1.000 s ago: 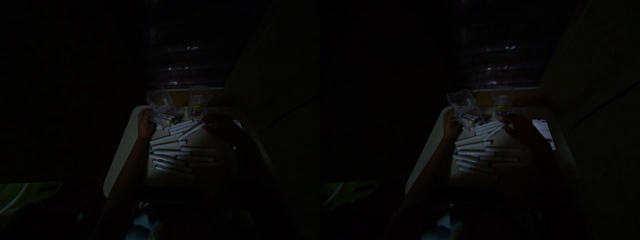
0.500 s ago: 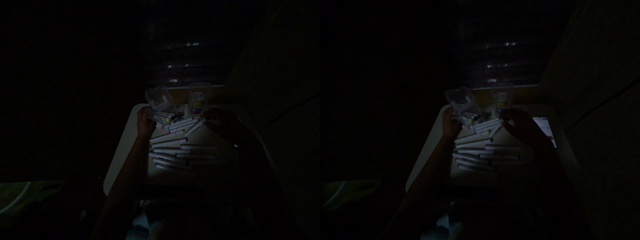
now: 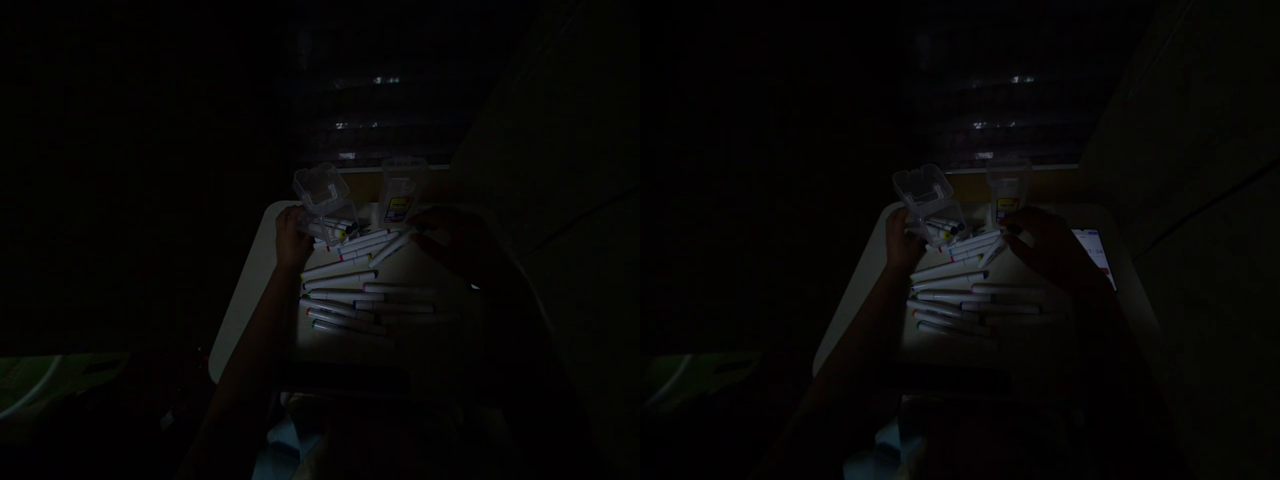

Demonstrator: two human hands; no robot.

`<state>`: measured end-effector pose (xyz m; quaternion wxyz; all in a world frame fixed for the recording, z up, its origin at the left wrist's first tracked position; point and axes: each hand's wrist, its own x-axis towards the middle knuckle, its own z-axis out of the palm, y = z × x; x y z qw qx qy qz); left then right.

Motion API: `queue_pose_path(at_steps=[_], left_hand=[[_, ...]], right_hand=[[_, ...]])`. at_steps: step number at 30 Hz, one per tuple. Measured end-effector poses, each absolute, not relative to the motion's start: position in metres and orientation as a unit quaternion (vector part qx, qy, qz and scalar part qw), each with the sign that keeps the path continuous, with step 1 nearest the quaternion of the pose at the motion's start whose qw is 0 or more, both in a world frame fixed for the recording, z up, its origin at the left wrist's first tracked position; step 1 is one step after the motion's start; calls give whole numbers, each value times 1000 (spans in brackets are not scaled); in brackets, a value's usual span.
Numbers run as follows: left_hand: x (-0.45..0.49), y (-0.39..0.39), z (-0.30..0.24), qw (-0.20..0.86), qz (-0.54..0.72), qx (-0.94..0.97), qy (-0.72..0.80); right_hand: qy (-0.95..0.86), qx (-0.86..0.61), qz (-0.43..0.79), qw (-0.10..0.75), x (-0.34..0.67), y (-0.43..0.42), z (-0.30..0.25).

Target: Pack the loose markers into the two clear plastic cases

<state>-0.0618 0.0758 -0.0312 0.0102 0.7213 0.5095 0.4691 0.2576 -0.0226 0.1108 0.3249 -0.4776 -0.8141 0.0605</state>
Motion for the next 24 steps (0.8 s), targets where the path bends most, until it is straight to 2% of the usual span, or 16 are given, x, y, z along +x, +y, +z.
queue_pose_path(at_steps=[12,18,24], left_hand=[[-60,76,-31,9,465,719,517],[-61,76,-33,9,469,716,518],[-61,76,-32,-9,466,719,516]], right_hand=[[-799,-474,15,369,256,-35,122],[-789,-435,-38,433,253,-45,132],[-748,-469,-80,463,248,-54,137]])
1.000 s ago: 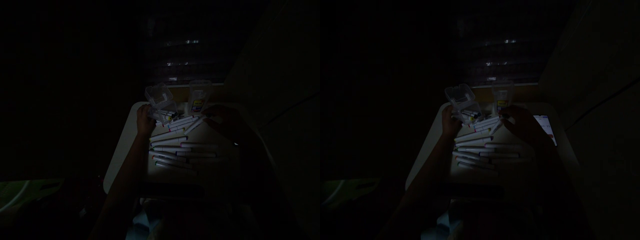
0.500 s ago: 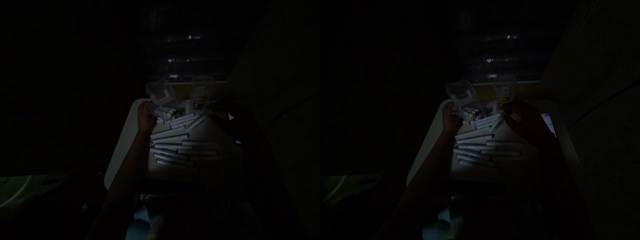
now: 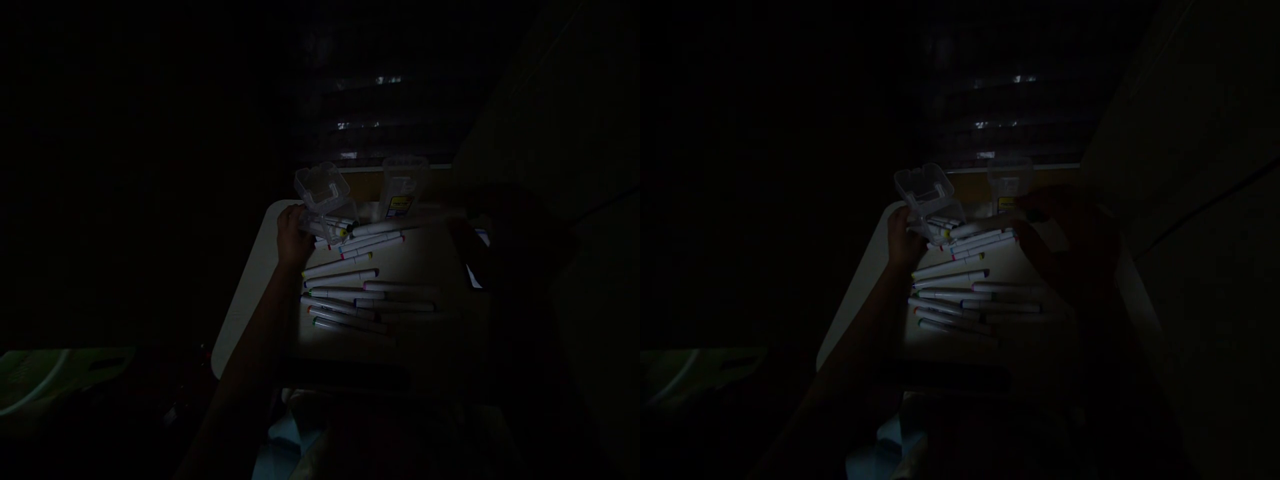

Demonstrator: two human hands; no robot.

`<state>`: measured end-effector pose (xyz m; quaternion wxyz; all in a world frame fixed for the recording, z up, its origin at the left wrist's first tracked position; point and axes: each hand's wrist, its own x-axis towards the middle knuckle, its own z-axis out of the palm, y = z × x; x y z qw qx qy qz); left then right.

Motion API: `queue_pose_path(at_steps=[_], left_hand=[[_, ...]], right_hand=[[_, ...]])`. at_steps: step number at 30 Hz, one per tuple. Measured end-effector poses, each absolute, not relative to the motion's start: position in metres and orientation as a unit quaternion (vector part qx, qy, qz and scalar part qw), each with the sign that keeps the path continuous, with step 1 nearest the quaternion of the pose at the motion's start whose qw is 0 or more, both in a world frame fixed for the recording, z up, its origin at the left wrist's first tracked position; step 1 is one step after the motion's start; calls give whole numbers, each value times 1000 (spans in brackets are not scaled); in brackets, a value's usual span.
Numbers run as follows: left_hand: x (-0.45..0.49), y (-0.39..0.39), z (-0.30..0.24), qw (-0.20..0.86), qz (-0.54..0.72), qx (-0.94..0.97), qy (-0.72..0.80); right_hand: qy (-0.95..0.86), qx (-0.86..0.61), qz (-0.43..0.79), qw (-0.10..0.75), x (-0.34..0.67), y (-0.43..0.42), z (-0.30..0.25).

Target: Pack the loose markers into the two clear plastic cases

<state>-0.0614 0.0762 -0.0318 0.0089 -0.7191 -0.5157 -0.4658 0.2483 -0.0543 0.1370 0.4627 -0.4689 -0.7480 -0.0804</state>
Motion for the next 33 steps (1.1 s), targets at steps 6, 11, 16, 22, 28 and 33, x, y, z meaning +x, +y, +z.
queue_pose_path(at_steps=[6,11,16,22,28,33], left_hand=[[-62,77,-33,14,-470,-724,-505],[-59,75,-30,-2,-468,-714,-521],[-59,75,-29,0,-468,-714,-521],[-60,76,-29,1,-467,-718,-516],[-60,77,-31,-13,-471,-710,-523],[-61,77,-33,-7,-483,-707,-517]], right_hand=[[-757,-442,-90,473,236,-55,134],[-788,-439,-87,422,227,-52,125],[-792,-439,-77,417,223,-49,118],[-781,-464,-49,414,223,-54,124],[-771,-481,-62,413,222,-53,122],[-762,-462,-80,447,219,-47,115]])
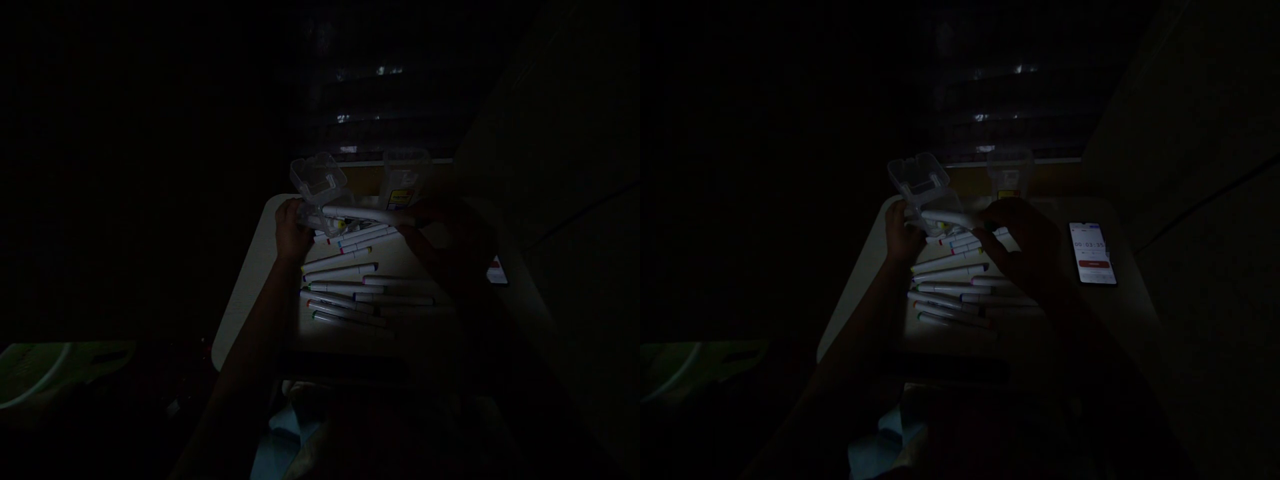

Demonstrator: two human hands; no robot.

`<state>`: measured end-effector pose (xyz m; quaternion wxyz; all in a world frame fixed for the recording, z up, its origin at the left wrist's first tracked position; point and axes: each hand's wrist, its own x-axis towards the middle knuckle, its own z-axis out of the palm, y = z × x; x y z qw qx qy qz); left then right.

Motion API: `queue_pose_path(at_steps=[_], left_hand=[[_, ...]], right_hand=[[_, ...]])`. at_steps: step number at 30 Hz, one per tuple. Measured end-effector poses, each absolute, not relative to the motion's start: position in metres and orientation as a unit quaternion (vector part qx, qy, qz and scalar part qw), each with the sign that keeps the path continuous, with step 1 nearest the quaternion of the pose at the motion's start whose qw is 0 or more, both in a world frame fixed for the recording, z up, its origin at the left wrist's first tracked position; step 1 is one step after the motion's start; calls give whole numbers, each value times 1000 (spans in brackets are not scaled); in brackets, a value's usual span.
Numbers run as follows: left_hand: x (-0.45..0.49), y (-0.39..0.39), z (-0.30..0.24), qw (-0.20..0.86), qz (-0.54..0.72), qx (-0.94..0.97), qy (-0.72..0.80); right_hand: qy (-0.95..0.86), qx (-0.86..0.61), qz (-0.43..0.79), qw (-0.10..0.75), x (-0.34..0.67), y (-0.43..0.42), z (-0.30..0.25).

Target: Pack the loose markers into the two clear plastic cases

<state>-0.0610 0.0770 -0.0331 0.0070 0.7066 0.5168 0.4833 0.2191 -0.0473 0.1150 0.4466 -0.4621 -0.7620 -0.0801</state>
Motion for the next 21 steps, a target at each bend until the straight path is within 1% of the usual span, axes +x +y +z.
queue_pose_path(at_steps=[11,17,21], left_hand=[[-61,77,-31,14,472,711,522],[-62,77,-33,9,475,716,511],[-61,77,-32,-3,473,716,514]], right_hand=[[-767,-415,-66,485,218,-44,113],[-794,-427,-36,432,213,-39,104],[-791,-380,-63,475,212,-36,102]])
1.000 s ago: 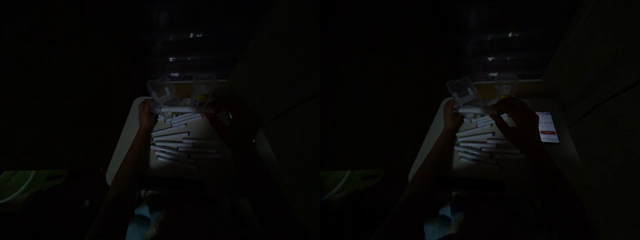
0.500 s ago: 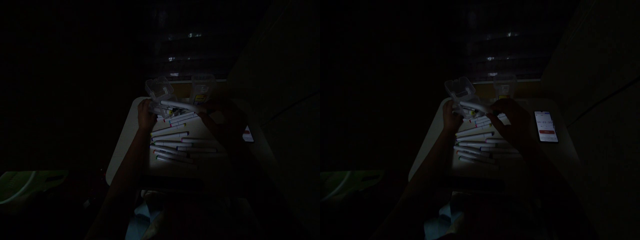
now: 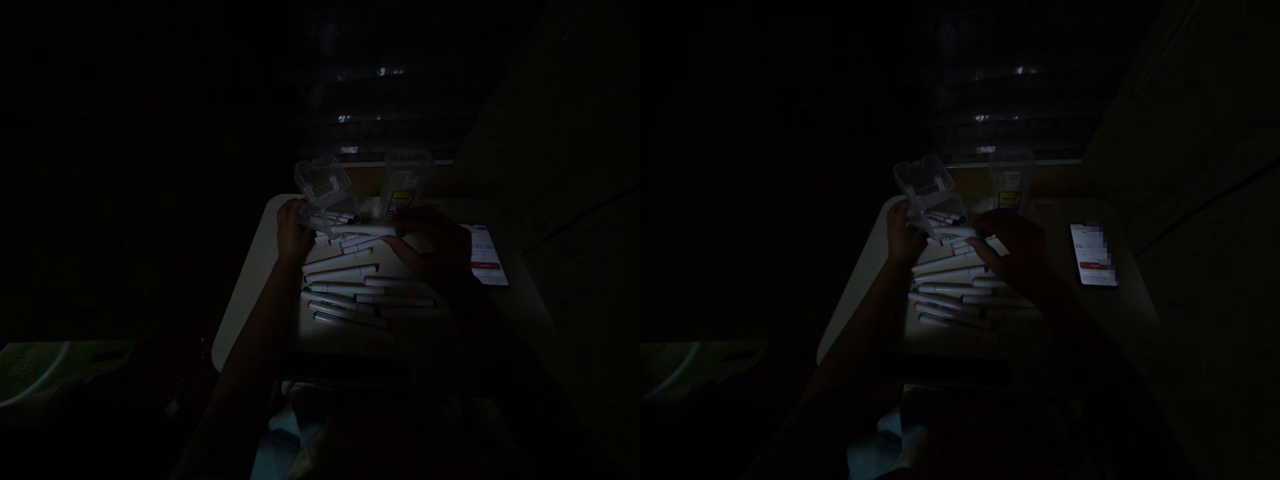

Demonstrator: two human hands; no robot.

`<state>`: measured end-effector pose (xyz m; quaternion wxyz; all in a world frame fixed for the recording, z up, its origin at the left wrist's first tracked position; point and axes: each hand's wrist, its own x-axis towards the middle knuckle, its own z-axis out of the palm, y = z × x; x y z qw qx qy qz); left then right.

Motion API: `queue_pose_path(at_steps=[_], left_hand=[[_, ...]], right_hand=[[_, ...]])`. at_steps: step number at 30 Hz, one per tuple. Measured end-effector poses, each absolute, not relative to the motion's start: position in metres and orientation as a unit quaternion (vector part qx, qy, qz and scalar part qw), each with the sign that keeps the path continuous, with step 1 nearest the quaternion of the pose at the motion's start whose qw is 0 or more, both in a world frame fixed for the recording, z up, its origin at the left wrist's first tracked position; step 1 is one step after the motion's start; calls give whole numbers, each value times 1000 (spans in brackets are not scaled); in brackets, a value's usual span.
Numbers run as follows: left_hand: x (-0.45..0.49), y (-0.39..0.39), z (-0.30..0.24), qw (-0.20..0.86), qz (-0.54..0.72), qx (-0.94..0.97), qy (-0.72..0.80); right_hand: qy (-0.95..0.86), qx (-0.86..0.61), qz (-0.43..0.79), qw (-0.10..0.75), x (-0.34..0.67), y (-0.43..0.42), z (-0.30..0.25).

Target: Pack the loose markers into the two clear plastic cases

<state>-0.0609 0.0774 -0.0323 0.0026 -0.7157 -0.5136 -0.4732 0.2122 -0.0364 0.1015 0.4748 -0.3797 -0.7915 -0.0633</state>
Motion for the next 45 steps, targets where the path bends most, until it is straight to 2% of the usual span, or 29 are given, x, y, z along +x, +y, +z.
queue_pose_path(at_steps=[25,45], left_hand=[[-61,77,-33,3,-474,-717,-512],[-61,76,-32,9,-470,-719,-512]], right_hand=[[-834,-386,-2,395,211,-33,99],[-835,-373,49,401,210,-28,91]])
